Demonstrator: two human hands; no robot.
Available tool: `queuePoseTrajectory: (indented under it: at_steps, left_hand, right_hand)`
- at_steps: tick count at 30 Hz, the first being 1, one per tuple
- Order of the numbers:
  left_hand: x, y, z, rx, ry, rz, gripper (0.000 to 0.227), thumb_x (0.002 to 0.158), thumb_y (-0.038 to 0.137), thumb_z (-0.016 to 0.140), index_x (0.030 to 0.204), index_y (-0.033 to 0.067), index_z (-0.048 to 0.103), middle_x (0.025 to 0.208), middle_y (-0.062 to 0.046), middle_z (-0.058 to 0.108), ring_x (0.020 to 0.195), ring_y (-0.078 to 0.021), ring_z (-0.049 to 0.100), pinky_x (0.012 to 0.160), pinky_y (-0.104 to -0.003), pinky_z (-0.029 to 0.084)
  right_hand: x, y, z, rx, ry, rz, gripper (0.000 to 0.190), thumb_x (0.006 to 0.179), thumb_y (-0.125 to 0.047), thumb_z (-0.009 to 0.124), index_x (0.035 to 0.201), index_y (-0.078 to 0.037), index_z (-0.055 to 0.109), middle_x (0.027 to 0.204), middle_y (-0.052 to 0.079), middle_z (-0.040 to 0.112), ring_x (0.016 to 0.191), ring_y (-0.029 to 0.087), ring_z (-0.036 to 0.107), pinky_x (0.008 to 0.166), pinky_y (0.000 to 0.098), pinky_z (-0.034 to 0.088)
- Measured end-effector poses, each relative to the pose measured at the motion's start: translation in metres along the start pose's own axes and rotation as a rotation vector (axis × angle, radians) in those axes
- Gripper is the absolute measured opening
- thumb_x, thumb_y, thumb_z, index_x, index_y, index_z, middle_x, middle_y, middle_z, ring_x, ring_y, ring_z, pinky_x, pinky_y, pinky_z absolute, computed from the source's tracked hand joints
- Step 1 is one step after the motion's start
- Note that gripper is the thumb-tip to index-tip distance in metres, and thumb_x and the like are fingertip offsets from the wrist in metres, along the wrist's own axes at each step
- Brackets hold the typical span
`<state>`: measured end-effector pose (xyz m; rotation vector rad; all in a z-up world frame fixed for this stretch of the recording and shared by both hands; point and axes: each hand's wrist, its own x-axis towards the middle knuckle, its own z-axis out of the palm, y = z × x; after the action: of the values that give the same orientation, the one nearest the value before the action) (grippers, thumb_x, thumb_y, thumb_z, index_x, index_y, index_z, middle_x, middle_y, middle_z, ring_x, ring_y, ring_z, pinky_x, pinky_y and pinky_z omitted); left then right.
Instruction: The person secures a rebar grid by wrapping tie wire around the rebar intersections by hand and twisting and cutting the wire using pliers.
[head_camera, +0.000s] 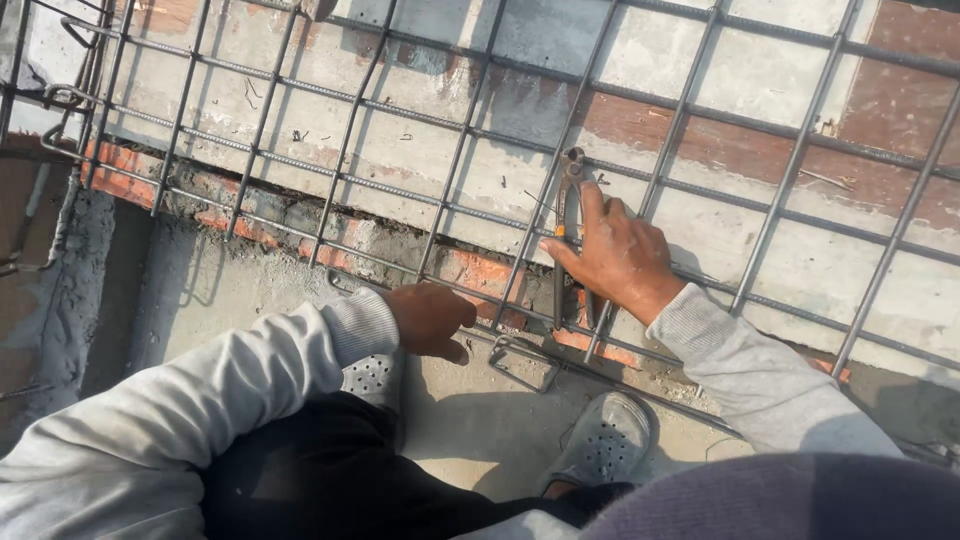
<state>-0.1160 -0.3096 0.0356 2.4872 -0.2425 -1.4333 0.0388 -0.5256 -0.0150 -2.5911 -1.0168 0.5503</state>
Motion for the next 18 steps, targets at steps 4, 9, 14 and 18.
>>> queuePoseTrajectory:
  at_steps: [4,9,14,18]
  left_hand:
    - [-0.011,0.01,0.026,-0.053,-0.061,-0.149,0.053,0.091,0.043,0.072,0.13,0.0091,0.061,0.114,-0.011,0.072,0.114,-0.0288,0.067,0.1,-0.043,0.053]
    - [-0.015,0.002,0.024,-0.142,0.071,-0.236,0.052,0.093,0.041,0.069,0.132,0.0081,0.058,0.118,-0.013,0.07,0.111,-0.0297,0.069,0.1,-0.044,0.053]
    - [-0.017,-0.002,-0.006,-0.132,0.09,-0.353,0.039,0.101,0.038,0.058,0.123,0.007,0.064,0.111,-0.015,0.073,0.105,-0.0288,0.072,0.1,-0.044,0.055]
    - [-0.014,0.002,-0.043,-0.035,0.162,-0.341,0.037,0.1,0.035,0.058,0.12,0.0043,0.064,0.108,-0.016,0.073,0.102,-0.0302,0.071,0.098,-0.046,0.055]
  right_hand:
    - [0.013,-0.004,0.016,-0.08,0.11,-0.145,0.089,0.088,-0.049,0.073,0.145,0.008,0.037,0.088,0.03,0.066,0.062,0.041,0.072,0.049,0.0484,0.059]
    - [0.011,-0.001,-0.002,0.188,0.062,-0.151,0.079,0.085,-0.04,0.073,0.14,0.006,0.039,0.076,0.021,0.067,0.065,0.039,0.071,0.06,0.0492,0.056]
    - [-0.057,-0.022,-0.012,0.312,-0.417,-0.162,0.075,0.075,-0.037,0.07,0.137,-0.006,0.042,0.069,0.018,0.067,0.06,0.037,0.07,0.06,0.0489,0.055]
    - [-0.125,-0.039,0.022,0.343,-0.611,-0.442,0.064,0.081,-0.037,0.071,0.126,0.0,0.045,0.08,0.02,0.067,0.071,0.038,0.07,0.07,0.0511,0.054]
